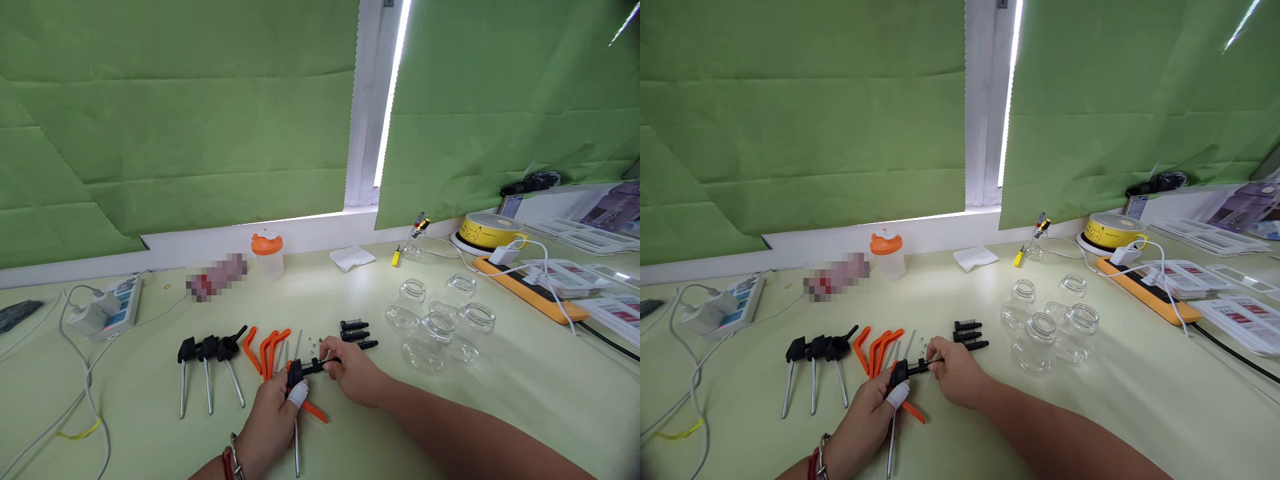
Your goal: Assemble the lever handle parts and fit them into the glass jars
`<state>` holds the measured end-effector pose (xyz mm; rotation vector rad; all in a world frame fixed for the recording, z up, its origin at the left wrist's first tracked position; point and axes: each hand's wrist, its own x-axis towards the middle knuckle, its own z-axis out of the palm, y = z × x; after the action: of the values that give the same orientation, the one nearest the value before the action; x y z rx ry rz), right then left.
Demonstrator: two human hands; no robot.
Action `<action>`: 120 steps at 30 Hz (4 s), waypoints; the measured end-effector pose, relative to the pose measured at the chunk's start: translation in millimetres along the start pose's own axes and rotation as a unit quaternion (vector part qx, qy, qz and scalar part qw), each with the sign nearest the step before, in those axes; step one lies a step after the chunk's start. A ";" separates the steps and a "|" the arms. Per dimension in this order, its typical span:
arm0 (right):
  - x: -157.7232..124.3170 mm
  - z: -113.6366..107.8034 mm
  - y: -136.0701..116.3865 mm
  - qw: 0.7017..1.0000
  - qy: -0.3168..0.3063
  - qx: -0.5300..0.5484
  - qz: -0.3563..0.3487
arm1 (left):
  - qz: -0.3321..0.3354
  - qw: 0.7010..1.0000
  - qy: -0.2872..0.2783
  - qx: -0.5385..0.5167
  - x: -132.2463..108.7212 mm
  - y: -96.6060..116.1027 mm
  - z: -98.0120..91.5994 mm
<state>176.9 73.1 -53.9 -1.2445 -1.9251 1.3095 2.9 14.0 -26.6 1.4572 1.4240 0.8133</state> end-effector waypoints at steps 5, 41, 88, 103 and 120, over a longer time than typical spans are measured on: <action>0.4 0.6 2.3 1.000 0.001 0.002 0.002 | 0.007 1.000 -0.007 0.006 0.2 -1.6 -0.5; -39.4 -59.5 11.9 0.988 0.082 -0.122 0.047 | -0.118 0.985 -0.038 -0.124 -1.9 -5.3 1.9; -52.4 -75.9 -10.8 0.948 0.173 -0.265 0.017 | -0.030 0.989 -0.100 -0.107 -2.8 -10.5 -0.7; -61.4 -60.6 9.0 0.989 0.027 -0.112 0.091 | -0.024 0.990 -0.090 -0.105 -2.0 -9.1 -1.3; -55.3 -44.9 5.9 0.945 -0.001 -0.318 -0.082 | -0.011 0.993 -0.091 -0.078 -2.2 -8.6 -1.5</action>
<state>240.1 45.3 -35.7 -1.3140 -2.4949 0.6105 -2.0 11.3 -33.6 1.3575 1.2114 0.7409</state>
